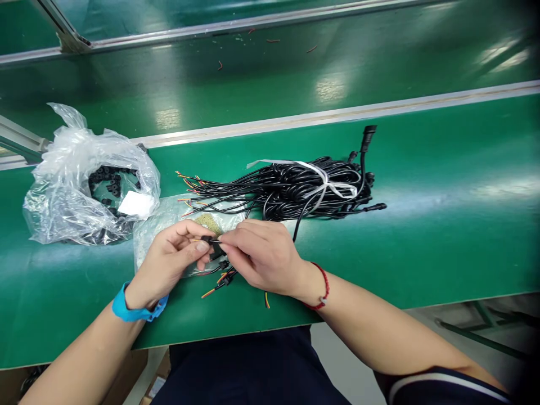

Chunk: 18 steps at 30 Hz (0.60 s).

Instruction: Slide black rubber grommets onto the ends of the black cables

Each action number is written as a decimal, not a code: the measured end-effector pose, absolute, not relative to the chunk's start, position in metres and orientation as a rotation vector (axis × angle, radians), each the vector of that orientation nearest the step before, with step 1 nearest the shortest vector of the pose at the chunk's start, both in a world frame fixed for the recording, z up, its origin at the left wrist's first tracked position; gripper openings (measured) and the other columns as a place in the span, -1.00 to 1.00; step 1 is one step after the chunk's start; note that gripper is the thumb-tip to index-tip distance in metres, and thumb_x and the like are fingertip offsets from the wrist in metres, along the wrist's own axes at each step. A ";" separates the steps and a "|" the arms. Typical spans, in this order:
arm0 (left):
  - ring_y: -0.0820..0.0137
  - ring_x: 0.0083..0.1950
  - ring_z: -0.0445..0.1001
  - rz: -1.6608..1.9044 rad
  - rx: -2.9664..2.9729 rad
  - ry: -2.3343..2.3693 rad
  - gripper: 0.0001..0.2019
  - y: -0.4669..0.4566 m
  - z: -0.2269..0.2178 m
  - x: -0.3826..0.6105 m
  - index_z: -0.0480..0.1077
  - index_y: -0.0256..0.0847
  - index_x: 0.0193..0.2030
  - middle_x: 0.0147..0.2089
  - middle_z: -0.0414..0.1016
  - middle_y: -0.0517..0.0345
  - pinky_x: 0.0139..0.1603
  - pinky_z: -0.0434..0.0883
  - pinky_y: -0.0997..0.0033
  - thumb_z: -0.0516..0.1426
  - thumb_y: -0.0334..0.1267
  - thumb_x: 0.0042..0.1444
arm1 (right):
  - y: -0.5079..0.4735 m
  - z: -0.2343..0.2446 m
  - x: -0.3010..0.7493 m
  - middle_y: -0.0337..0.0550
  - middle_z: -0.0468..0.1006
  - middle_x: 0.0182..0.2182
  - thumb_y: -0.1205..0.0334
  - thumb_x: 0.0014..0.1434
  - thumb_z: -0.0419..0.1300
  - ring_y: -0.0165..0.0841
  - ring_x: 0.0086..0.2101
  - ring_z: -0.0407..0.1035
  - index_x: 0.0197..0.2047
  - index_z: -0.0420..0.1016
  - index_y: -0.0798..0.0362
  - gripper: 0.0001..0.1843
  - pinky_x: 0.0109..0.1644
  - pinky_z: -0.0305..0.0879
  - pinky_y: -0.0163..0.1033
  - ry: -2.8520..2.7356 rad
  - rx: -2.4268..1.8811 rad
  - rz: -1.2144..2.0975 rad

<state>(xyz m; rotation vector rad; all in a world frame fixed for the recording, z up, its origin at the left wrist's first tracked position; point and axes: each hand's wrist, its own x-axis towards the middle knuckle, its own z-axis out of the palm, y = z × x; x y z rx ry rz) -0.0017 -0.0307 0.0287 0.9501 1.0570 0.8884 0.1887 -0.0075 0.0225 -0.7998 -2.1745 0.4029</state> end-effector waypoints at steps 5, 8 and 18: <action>0.44 -0.33 0.47 1.074 1.410 1.132 -0.86 -0.032 0.027 -0.003 0.53 -0.18 -0.28 -0.33 0.51 0.12 -0.36 0.42 0.50 0.28 -0.42 -0.02 | -0.008 0.027 0.191 -0.36 0.34 -0.59 0.37 0.19 0.07 -0.53 -0.56 0.17 -0.39 0.38 0.08 -0.87 -0.46 0.09 -0.39 -2.072 -0.854 0.901; 0.42 -0.29 0.47 1.078 1.659 1.120 -0.85 -0.032 0.026 -0.001 0.53 -0.17 -0.27 -0.33 0.53 0.12 -0.29 0.42 0.45 0.26 -0.46 0.00 | -0.007 0.028 0.190 -0.38 0.34 -0.59 0.40 0.17 0.08 -0.56 -0.56 0.17 -0.41 0.37 0.08 -0.87 -0.45 0.08 -0.41 -1.995 -0.896 1.143; 0.42 -0.29 0.50 1.106 1.484 1.255 -0.86 -0.027 0.019 0.000 0.48 -0.21 -0.20 -0.28 0.50 0.12 -0.30 0.45 0.48 0.24 -0.36 0.07 | 0.001 0.023 0.185 -0.33 0.41 -0.50 0.32 0.20 0.12 -0.52 -0.49 0.24 -0.23 0.44 0.07 -0.91 -0.39 0.15 -0.39 -1.989 -0.988 1.088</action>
